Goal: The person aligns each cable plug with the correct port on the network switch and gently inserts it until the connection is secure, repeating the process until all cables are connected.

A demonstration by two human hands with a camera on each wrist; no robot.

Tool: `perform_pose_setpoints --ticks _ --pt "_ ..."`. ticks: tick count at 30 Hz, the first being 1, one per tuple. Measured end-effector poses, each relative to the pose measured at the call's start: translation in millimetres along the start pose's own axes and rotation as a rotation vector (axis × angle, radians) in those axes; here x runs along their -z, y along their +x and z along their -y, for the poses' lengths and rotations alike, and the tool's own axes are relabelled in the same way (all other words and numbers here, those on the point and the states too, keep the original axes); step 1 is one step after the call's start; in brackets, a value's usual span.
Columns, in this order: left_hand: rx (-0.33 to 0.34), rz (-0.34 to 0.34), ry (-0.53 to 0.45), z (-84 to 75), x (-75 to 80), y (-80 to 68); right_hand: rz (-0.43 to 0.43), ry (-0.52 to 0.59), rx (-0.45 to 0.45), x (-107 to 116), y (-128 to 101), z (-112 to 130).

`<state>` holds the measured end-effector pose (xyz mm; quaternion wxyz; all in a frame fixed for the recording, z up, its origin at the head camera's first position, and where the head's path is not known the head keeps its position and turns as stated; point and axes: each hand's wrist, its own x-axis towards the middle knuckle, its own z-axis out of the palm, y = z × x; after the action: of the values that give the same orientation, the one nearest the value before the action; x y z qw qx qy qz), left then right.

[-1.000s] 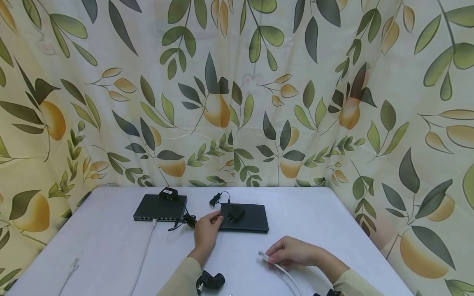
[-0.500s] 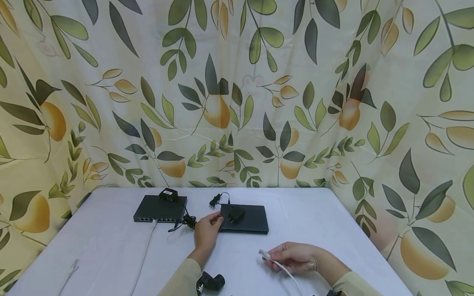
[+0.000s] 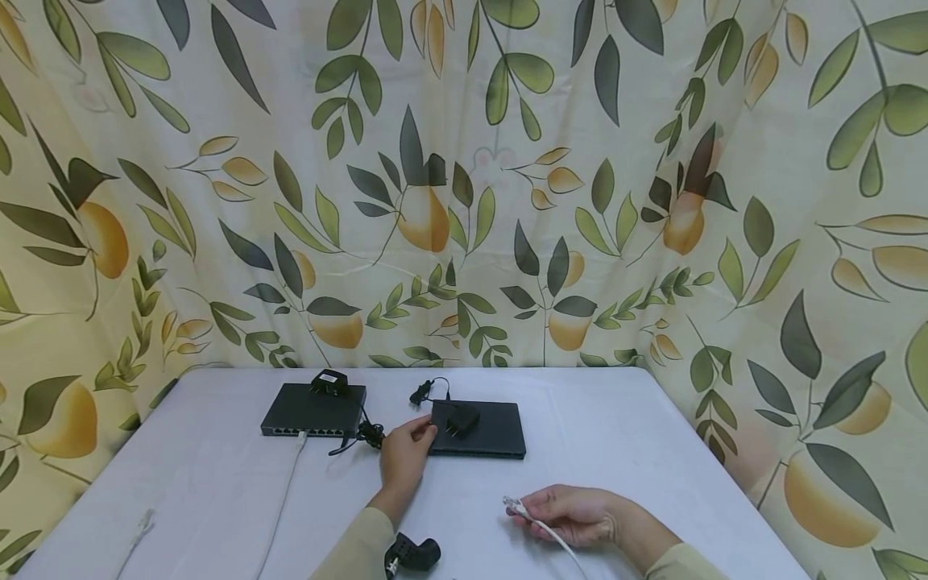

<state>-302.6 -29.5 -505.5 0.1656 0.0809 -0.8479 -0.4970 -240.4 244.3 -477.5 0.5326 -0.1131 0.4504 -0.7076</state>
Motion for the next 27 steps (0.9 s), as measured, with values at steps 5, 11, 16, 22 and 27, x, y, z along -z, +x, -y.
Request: perform_pose_setpoints --ticks 5,11,16,22,27 --pt "-0.003 0.000 0.002 -0.1 0.3 -0.4 0.002 0.002 -0.007 -3.1 2.1 -0.9" --pt "0.000 -0.005 -0.004 -0.8 0.2 -0.4 -0.072 0.027 -0.005 -8.1 5.9 0.6" --pt "0.004 -0.003 -0.002 -1.2 -0.1 -0.7 -0.141 0.039 -0.001 -12.5 9.3 1.9" --pt "0.003 -0.003 -0.006 -1.0 0.0 -0.4 -0.217 0.009 0.049 -16.2 15.4 2.5" --pt "0.007 0.006 -0.011 -1.5 1.1 -1.0 -0.335 -0.043 0.108 -21.6 20.1 2.8"
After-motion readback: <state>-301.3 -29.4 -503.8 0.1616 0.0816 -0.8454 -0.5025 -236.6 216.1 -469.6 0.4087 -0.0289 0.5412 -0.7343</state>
